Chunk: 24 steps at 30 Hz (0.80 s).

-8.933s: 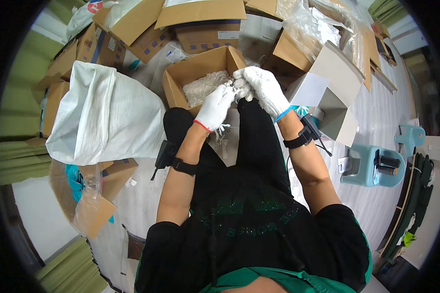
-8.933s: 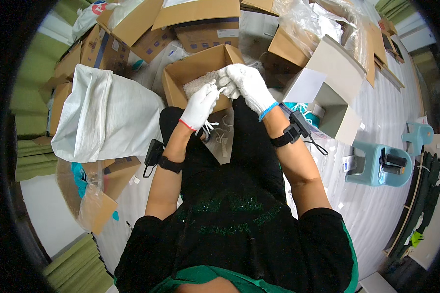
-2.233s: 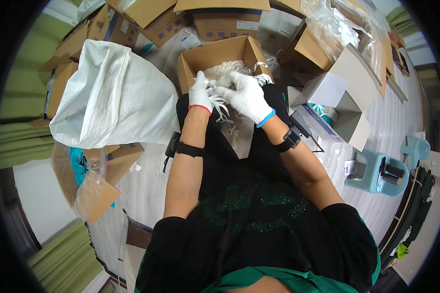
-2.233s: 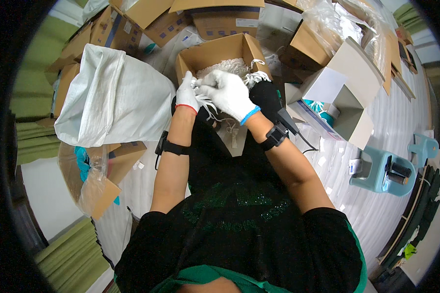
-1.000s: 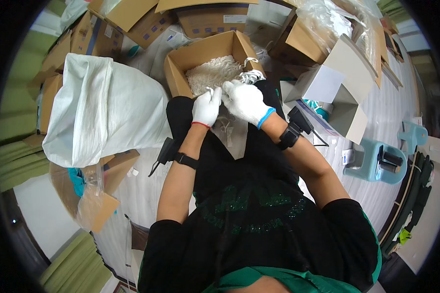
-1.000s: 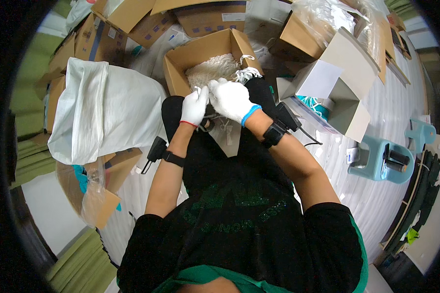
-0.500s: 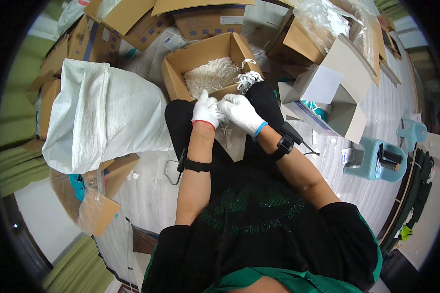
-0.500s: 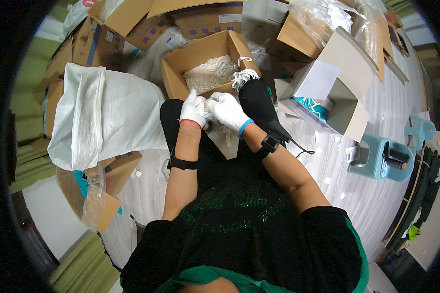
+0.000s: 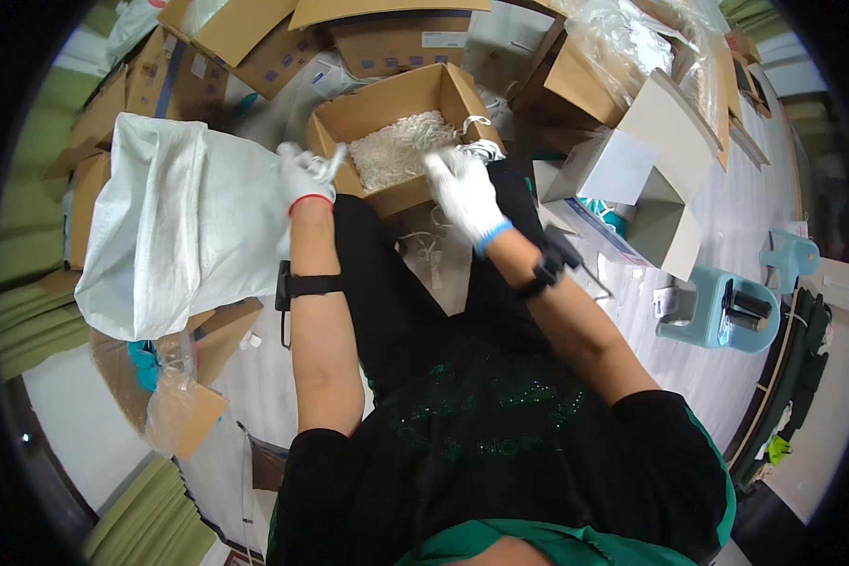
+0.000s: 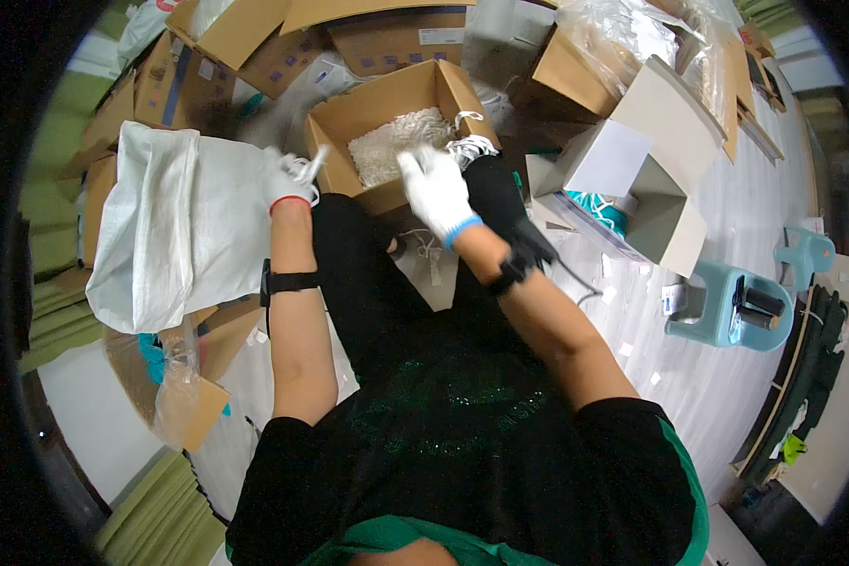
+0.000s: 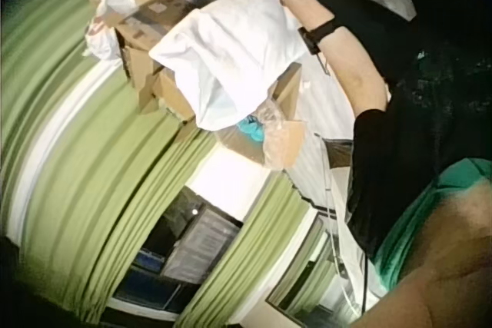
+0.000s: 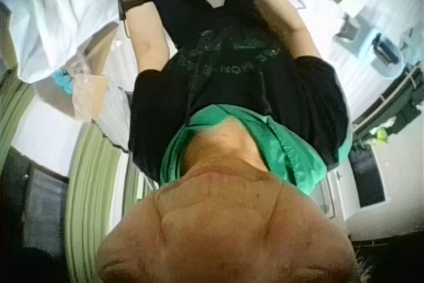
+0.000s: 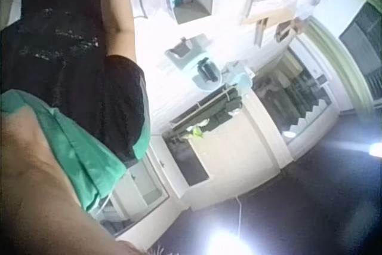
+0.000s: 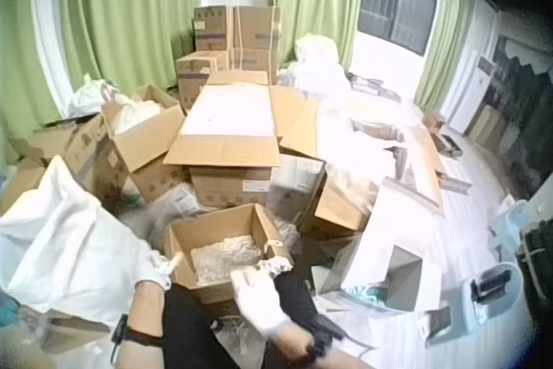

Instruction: Packing face masks and components from boxes and bags into a specific white sack.

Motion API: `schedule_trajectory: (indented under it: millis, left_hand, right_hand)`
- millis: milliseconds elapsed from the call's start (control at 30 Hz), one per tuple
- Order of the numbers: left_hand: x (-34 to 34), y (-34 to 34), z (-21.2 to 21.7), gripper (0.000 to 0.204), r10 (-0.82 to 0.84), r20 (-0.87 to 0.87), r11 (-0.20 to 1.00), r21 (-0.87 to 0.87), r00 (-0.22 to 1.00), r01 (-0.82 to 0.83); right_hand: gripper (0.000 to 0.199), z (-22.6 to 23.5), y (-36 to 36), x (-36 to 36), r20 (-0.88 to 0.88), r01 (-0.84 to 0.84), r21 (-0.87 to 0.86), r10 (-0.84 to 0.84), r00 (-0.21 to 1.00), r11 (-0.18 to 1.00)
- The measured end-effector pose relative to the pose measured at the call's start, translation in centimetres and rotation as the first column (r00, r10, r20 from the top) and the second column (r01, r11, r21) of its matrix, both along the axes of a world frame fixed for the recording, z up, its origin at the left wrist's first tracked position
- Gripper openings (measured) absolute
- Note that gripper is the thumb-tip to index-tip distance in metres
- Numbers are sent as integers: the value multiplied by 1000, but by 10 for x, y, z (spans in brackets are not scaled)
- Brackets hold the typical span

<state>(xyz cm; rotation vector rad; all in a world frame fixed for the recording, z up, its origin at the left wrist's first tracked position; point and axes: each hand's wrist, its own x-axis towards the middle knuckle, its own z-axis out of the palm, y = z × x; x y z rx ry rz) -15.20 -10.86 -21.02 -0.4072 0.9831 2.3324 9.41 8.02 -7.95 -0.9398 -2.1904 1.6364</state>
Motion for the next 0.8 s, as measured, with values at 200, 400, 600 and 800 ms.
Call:
schedule_trajectory:
  millis: [200, 400, 600, 800]
  left_hand:
    - [81, 78, 93, 36, -101, -134, 945, -323, 986, 53]
    - [97, 141, 36, 34, -224, 370, 906, -262, 901, 333]
    - [84, 213, -37, 42, -658, 315, 753, 257, 684, 606]
    - [121, 258, -61, 30, -596, 201, 618, -503, 778, 604]
  right_hand:
    - [36, -13, 36, -29, -101, 53, -198, -74, 992, 979]
    - [19, 0, 30, 106, 102, 78, -322, -47, 994, 943]
    - [20, 39, 75, 221, 152, 284, -206, -256, 955, 936]
    - [18, 28, 221, 276, 189, 506, 73, -511, 839, 859]
